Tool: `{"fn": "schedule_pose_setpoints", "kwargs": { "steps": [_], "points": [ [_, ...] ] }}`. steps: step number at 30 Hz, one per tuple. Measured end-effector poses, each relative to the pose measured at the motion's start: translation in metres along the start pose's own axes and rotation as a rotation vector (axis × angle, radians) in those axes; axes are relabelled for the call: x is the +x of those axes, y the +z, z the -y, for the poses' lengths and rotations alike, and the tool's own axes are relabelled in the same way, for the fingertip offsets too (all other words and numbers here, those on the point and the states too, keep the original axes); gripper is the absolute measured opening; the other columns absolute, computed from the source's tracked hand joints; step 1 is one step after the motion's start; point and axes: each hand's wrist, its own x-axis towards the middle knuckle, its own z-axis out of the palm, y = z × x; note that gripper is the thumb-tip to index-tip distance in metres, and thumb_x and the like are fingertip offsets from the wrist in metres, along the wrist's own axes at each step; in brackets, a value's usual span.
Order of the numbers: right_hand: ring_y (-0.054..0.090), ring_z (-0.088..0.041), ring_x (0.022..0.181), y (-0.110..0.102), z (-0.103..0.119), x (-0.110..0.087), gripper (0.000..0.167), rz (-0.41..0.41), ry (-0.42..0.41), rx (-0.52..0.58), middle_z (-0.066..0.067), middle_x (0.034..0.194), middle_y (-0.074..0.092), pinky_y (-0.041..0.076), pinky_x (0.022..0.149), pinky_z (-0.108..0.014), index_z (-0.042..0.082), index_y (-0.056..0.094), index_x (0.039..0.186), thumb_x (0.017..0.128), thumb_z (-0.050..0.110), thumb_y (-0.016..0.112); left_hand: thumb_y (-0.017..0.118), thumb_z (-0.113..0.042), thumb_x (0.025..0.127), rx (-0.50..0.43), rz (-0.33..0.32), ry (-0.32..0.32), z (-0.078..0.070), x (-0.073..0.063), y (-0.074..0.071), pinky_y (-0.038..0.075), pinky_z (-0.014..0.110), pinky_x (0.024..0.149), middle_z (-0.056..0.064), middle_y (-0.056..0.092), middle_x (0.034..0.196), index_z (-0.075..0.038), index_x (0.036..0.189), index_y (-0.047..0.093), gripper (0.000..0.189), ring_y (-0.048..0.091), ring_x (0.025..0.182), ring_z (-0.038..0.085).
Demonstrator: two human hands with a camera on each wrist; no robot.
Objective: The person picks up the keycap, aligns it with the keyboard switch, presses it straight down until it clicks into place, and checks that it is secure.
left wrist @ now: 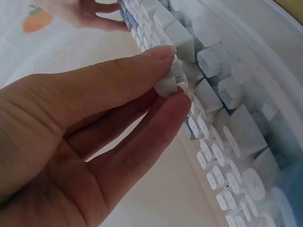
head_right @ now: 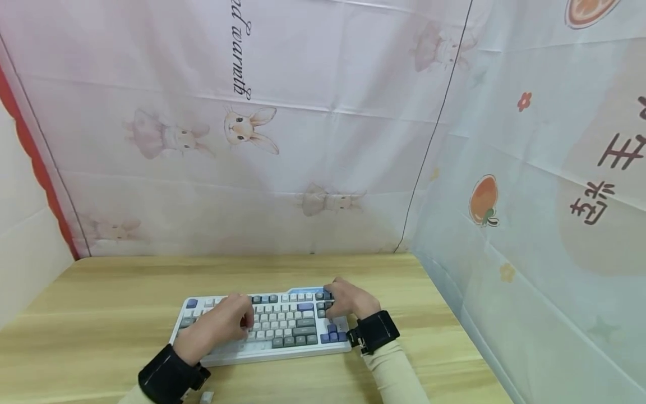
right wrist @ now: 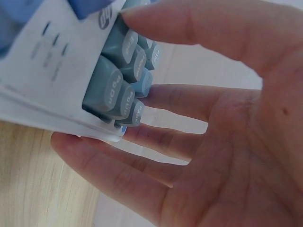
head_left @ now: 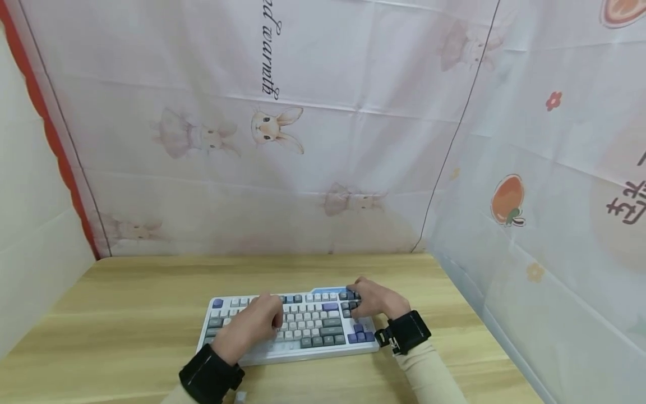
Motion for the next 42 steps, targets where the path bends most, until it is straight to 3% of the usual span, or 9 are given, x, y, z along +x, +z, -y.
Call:
{"fn": "schedule_pose_setpoints", "kwargs": {
  "steps": [8,19,33,42],
  "points": [
    [0.056,-0.032,0.128,0.0034,0.0010,-0.0018,0.075,-0.021,0.000,-0.015,-0.017,0.144,0.053,0.049,0.108,-0.054,0.003,0.052,0.149,0.083,0.019,0.083,0.075,0.020,0.073,-0.012,-0.004,-0.011,0.0008,-0.0047,0.0020,0.042,0.030,0.062,0.000,0.059,0.074,-0.007,0.074,0.068,0.028,0.049,0.070,0.017],
    [0.057,-0.032,0.127,0.0029,0.0042,0.0056,0.073,-0.021,-0.035,-0.028,-0.018,0.144,0.053,0.049,0.109,-0.053,0.001,0.051,0.149,0.084,0.019,0.081,0.074,0.021,0.071,0.011,-0.002,-0.054,0.0053,-0.0050,0.0009,0.045,0.029,0.060,0.002,0.067,0.076,-0.007,0.075,0.071,0.028,0.053,0.066,0.014],
    [0.055,-0.038,0.131,-0.0028,-0.0028,0.0009,0.077,0.008,-0.041,-0.007,-0.023,0.148,0.049,0.048,0.110,-0.057,-0.002,0.048,0.150,0.083,0.017,0.080,0.072,0.020,0.072,0.041,-0.022,0.016,0.0014,-0.0042,0.0027,0.041,0.026,0.059,0.002,0.066,0.076,-0.006,0.075,0.070,0.026,0.048,0.066,0.013],
    [0.054,-0.039,0.132,-0.0011,-0.0002,0.0012,0.077,0.020,-0.037,-0.003,-0.023,0.148,0.049,0.047,0.110,-0.059,-0.001,0.047,0.151,0.084,0.018,0.080,0.071,0.020,0.073,0.045,0.006,0.006,0.0021,-0.0066,0.0021,0.037,0.026,0.058,0.001,0.062,0.075,-0.007,0.072,0.069,0.027,0.042,0.065,0.013]
  ]
}}
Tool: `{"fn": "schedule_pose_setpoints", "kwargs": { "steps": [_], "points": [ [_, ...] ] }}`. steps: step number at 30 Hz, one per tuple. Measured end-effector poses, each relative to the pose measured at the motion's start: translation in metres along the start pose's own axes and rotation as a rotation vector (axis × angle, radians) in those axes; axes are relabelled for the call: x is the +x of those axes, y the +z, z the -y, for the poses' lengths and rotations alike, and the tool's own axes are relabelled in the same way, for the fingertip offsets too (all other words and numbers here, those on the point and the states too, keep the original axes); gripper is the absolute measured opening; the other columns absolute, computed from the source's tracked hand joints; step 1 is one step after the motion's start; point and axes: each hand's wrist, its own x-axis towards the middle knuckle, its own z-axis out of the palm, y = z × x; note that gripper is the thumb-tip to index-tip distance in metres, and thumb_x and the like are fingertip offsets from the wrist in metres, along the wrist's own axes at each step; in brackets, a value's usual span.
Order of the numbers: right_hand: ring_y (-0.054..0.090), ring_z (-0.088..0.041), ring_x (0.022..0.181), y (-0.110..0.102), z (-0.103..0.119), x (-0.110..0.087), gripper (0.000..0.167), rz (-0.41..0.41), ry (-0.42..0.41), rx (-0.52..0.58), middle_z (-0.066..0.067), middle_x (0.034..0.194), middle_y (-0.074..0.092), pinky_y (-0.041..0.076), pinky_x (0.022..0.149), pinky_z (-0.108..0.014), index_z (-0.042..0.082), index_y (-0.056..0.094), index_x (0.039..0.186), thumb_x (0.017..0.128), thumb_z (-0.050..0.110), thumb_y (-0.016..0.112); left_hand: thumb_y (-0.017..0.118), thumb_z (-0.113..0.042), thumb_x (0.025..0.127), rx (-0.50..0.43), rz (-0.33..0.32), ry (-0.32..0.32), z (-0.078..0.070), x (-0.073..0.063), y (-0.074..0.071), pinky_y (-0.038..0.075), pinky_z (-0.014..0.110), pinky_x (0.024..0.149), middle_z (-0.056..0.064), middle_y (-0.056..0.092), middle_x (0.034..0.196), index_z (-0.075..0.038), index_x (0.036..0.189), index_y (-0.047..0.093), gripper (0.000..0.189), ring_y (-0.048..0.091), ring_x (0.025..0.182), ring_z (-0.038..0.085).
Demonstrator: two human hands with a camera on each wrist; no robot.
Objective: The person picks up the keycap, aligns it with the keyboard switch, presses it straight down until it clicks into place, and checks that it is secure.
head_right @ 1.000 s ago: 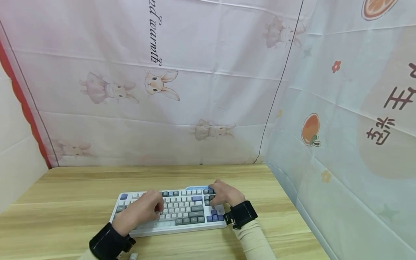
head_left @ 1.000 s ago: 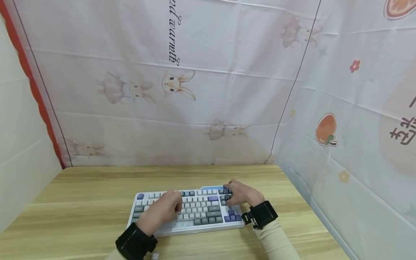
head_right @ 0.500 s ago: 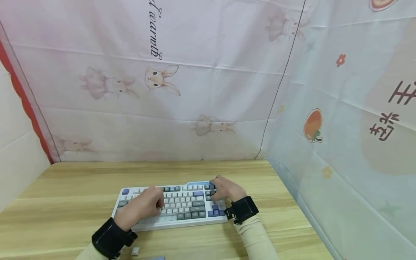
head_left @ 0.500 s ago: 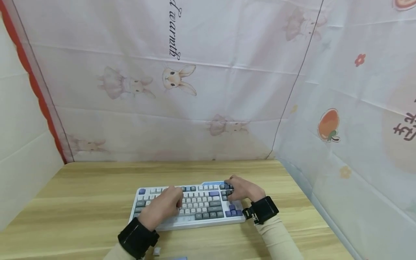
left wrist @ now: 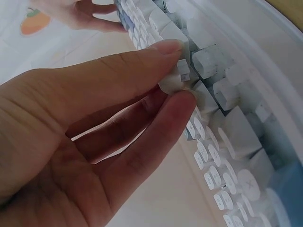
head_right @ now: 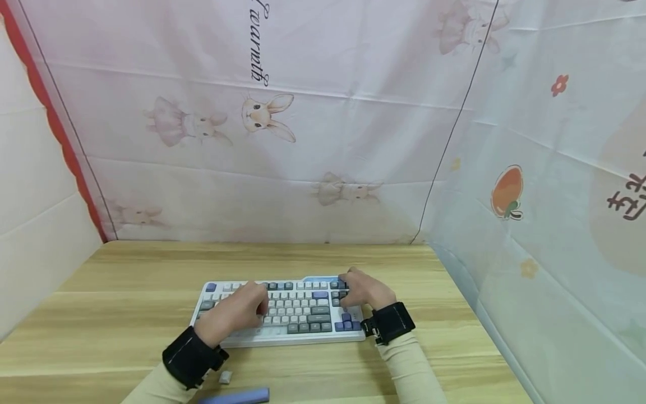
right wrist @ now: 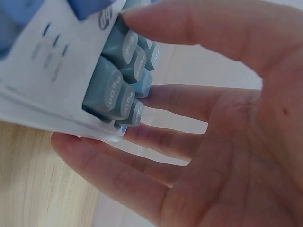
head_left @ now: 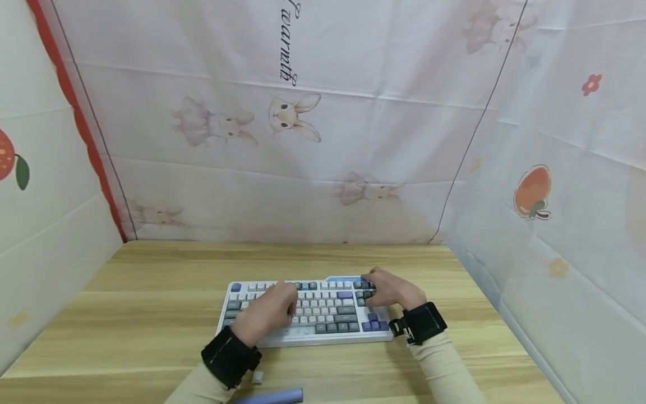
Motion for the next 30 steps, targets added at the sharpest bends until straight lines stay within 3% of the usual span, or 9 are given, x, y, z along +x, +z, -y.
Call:
{"fn": "schedule_pose_setpoints", "kwargs": {
  "steps": [30],
  "points": [
    [0.054,-0.038,0.131,0.0001,-0.0023,0.0010,0.077,0.002,-0.009,0.001,-0.022,0.147,0.049,0.048,0.109,-0.058,-0.001,0.046,0.152,0.085,0.019,0.079,0.074,0.018,0.073,0.018,0.000,-0.036,0.0001,0.0025,0.0031,0.038,0.026,0.058,0.000,0.062,0.073,-0.007,0.072,0.068,0.026,0.045,0.063,0.013]
  ]
}}
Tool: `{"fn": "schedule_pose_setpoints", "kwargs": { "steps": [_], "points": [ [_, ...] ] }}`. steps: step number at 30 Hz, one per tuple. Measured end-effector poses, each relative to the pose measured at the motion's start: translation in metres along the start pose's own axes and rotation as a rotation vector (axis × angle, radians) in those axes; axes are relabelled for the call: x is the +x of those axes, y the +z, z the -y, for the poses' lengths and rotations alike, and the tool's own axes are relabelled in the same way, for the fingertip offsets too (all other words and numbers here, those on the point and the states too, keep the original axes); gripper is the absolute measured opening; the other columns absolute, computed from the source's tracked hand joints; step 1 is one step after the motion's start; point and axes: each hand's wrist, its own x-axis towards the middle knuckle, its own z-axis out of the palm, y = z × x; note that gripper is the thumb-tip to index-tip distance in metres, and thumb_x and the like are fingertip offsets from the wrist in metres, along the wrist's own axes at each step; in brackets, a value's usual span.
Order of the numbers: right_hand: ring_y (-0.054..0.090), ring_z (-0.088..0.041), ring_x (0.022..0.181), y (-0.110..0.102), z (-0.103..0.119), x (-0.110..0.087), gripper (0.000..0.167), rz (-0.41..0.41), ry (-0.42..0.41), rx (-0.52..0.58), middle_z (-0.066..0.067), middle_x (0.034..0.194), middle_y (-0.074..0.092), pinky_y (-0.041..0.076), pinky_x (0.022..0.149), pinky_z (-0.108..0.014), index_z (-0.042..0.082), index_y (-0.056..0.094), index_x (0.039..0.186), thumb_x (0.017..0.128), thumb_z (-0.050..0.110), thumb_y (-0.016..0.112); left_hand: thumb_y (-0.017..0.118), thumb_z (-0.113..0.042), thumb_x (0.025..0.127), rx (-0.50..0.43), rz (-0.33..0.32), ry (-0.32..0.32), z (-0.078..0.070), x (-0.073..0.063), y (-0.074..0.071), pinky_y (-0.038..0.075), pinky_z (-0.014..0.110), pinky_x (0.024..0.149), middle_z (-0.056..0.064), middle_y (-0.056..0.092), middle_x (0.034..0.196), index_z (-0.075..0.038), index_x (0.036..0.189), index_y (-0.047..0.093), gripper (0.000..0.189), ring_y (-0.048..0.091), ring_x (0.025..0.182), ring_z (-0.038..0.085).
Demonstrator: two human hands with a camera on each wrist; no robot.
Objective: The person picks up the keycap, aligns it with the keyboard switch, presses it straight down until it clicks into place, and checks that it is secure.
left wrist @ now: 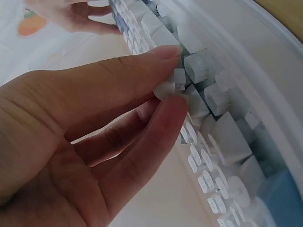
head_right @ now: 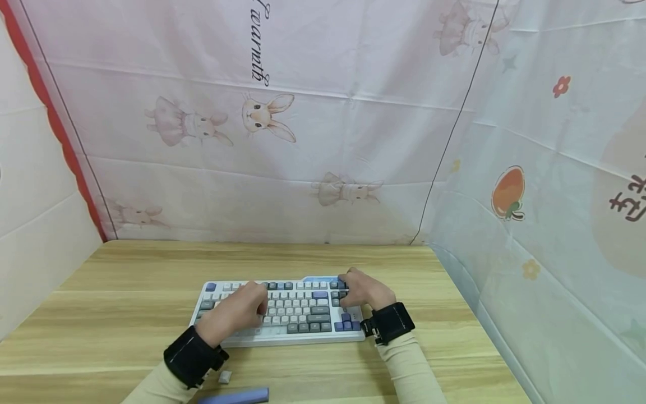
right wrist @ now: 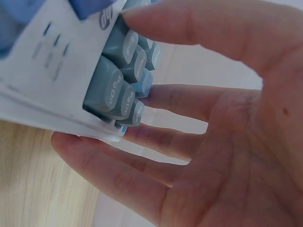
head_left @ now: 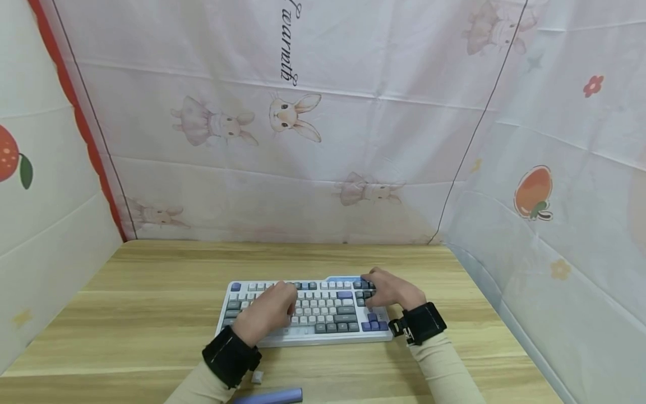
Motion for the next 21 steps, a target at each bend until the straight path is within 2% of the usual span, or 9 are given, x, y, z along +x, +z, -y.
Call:
{"fn": "schedule_pose_setpoints", "kwargs": {
  "steps": [13,21],
  "points": [
    [0.054,-0.038,0.131,-0.0014,0.0007,-0.0007,0.078,-0.001,0.000,-0.002,-0.023,0.147,0.050,0.047,0.110,-0.058,-0.002,0.046,0.151,0.084,0.018,0.080,0.074,0.018,0.074,-0.006,-0.003,0.003,0.0012,0.0006,0.0006,0.042,0.026,0.059,0.001,0.064,0.076,-0.006,0.074,0.068,0.025,0.051,0.066,0.013],
    [0.055,-0.036,0.130,-0.0011,0.0013,-0.0010,0.077,-0.001,0.003,0.002,-0.022,0.146,0.051,0.048,0.110,-0.057,-0.002,0.047,0.151,0.085,0.017,0.080,0.075,0.017,0.073,-0.004,-0.004,0.019,0.0021,-0.0003,-0.0005,0.038,0.025,0.057,0.001,0.062,0.073,-0.006,0.072,0.067,0.025,0.047,0.064,0.013]
  ]
}}
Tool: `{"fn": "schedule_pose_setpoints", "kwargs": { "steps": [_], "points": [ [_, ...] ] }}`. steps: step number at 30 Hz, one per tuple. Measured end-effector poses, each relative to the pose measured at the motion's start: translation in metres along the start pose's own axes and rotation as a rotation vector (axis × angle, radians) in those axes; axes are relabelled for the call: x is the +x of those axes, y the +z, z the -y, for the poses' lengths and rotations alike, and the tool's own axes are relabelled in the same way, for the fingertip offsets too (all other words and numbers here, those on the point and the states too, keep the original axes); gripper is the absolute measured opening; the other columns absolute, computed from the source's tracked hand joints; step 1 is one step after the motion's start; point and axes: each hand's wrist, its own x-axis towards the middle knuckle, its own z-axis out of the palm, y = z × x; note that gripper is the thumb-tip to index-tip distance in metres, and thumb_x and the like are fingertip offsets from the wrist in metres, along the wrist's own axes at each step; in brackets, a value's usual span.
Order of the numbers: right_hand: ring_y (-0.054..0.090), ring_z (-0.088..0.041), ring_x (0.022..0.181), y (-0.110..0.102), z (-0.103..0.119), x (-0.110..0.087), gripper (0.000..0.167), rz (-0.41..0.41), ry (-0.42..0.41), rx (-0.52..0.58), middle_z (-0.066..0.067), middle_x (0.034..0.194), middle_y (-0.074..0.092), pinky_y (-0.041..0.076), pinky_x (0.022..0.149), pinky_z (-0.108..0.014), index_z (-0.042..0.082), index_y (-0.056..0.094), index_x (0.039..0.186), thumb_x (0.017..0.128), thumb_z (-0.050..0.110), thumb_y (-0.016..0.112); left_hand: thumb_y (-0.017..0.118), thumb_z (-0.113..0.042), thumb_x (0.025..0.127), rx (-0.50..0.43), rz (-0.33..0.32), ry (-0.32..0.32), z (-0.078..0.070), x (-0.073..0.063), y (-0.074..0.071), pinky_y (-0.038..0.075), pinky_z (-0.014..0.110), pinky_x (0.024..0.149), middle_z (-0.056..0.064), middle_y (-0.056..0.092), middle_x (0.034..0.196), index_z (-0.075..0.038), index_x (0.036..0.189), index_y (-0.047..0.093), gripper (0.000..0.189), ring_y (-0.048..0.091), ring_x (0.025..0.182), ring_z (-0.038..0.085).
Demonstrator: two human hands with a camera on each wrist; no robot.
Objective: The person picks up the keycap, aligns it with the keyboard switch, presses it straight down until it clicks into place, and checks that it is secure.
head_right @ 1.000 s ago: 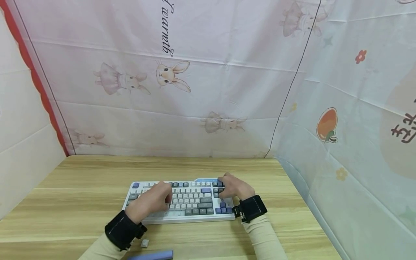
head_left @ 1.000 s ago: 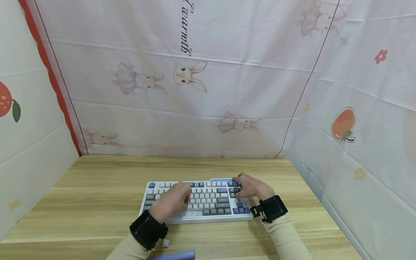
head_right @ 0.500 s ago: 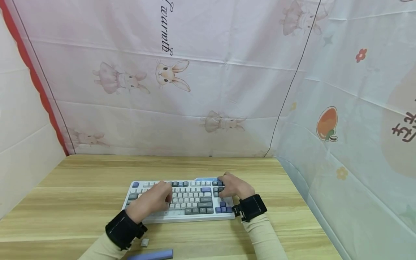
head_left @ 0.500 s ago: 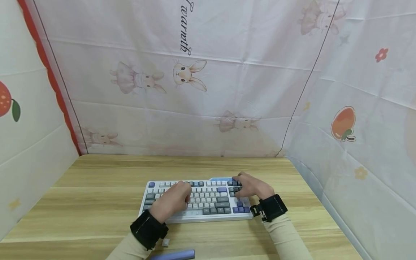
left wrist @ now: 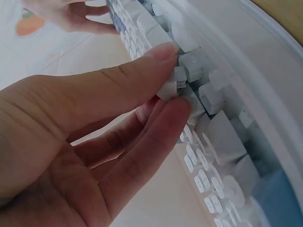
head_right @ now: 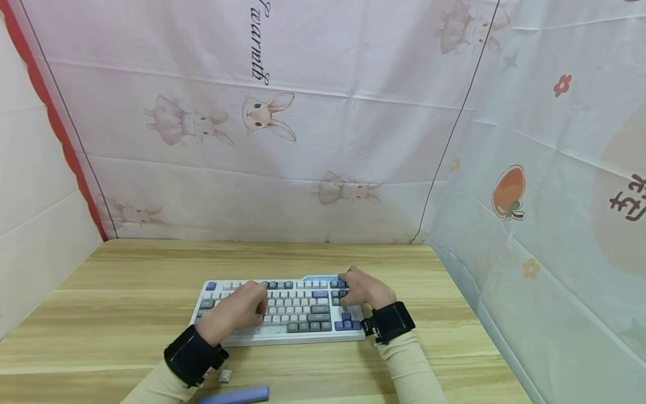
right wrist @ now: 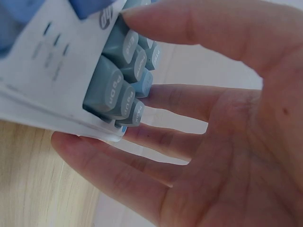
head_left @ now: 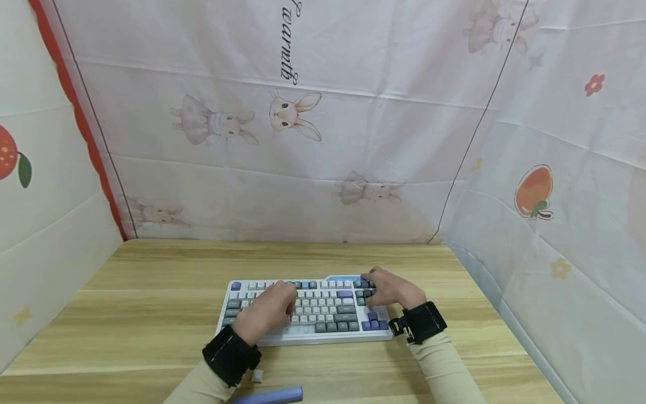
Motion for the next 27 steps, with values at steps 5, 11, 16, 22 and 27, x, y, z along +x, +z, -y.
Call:
{"fn": "schedule_pose_setpoints", "kwargs": {
  "steps": [5,11,16,22,27],
  "points": [
    [0.054,-0.037,0.131,0.0000,0.0011,-0.0006,0.078,0.002,0.005,0.003,-0.022,0.146,0.050,0.047,0.110,-0.058,-0.002,0.047,0.151,0.084,0.017,0.081,0.076,0.017,0.073,-0.020,0.010,-0.024,-0.0007,-0.0006,0.0001,0.040,0.027,0.058,0.001,0.062,0.074,-0.006,0.073,0.066,0.025,0.050,0.066,0.014],
    [0.054,-0.037,0.130,0.0001,0.0009,-0.0007,0.078,0.003,-0.003,0.000,-0.022,0.146,0.050,0.047,0.110,-0.058,-0.002,0.047,0.151,0.083,0.018,0.080,0.076,0.017,0.073,-0.027,0.004,-0.020,0.0005,-0.0003,0.0013,0.040,0.027,0.058,0.001,0.061,0.075,-0.006,0.073,0.066,0.025,0.050,0.066,0.015],
    [0.055,-0.036,0.130,0.0000,0.0017,-0.0005,0.078,-0.004,-0.002,-0.014,-0.022,0.145,0.051,0.047,0.110,-0.057,-0.002,0.048,0.150,0.083,0.018,0.080,0.076,0.017,0.071,-0.024,-0.005,-0.015,0.0017,-0.0003,0.0020,0.041,0.026,0.058,0.000,0.061,0.074,-0.006,0.072,0.066,0.026,0.051,0.066,0.014],
    [0.055,-0.036,0.129,-0.0002,0.0021,-0.0005,0.077,-0.007,0.001,-0.017,-0.022,0.145,0.051,0.047,0.110,-0.057,-0.003,0.048,0.150,0.083,0.017,0.080,0.080,0.016,0.070,-0.028,-0.010,-0.025,0.0005,-0.0007,0.0016,0.041,0.026,0.058,0.000,0.060,0.074,-0.007,0.071,0.065,0.027,0.051,0.066,0.014],
    [0.055,-0.036,0.129,-0.0005,0.0017,-0.0010,0.077,-0.005,0.000,-0.017,-0.022,0.145,0.051,0.047,0.110,-0.057,-0.003,0.047,0.151,0.083,0.017,0.080,0.082,0.016,0.068,-0.031,-0.010,-0.020,0.0011,-0.0002,0.0015,0.041,0.026,0.057,-0.001,0.060,0.072,-0.008,0.070,0.066,0.028,0.050,0.065,0.013]
  ]
}}
